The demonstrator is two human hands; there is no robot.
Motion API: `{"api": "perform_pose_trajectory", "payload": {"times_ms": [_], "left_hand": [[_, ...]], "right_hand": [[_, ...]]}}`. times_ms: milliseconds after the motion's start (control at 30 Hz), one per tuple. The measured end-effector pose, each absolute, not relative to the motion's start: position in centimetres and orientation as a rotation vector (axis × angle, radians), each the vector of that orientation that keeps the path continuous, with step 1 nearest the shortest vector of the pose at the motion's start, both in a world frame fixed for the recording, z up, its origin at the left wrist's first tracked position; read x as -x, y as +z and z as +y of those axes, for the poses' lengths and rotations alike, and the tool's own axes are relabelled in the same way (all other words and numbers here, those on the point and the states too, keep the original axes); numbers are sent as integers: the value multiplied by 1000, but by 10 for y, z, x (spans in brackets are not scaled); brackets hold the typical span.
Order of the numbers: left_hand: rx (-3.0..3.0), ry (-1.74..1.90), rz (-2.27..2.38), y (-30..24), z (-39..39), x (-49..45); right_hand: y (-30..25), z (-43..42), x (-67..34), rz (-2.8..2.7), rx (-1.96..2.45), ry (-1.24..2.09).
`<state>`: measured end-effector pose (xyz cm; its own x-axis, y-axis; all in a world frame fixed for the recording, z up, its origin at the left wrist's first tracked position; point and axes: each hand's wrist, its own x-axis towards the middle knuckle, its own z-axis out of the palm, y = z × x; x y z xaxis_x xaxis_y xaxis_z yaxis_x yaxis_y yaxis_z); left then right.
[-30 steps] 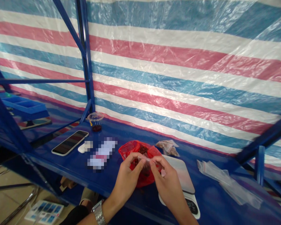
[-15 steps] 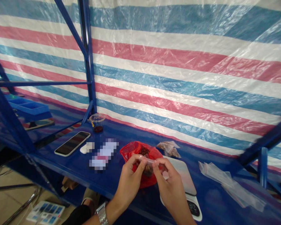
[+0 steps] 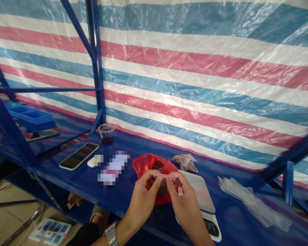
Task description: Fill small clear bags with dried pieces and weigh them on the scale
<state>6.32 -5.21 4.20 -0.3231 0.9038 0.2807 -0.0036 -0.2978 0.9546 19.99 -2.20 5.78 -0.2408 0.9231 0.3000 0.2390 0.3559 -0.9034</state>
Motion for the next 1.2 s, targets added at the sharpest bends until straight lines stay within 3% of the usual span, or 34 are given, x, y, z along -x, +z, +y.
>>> {"api": "perform_pose_trajectory", "payload": {"times_ms": [733, 1033, 1200], "left_hand": [[-1314, 1739, 1281, 42, -59, -63], [-1443, 1823, 1520, 33, -63, -54], [-1459, 1794, 1528, 31, -60, -53]], "right_hand": [[65, -23, -202, -1785, 931, 848], [54, 26, -280, -1301, 1356, 501], [19, 53, -319, -1645, 1627, 366]]}}
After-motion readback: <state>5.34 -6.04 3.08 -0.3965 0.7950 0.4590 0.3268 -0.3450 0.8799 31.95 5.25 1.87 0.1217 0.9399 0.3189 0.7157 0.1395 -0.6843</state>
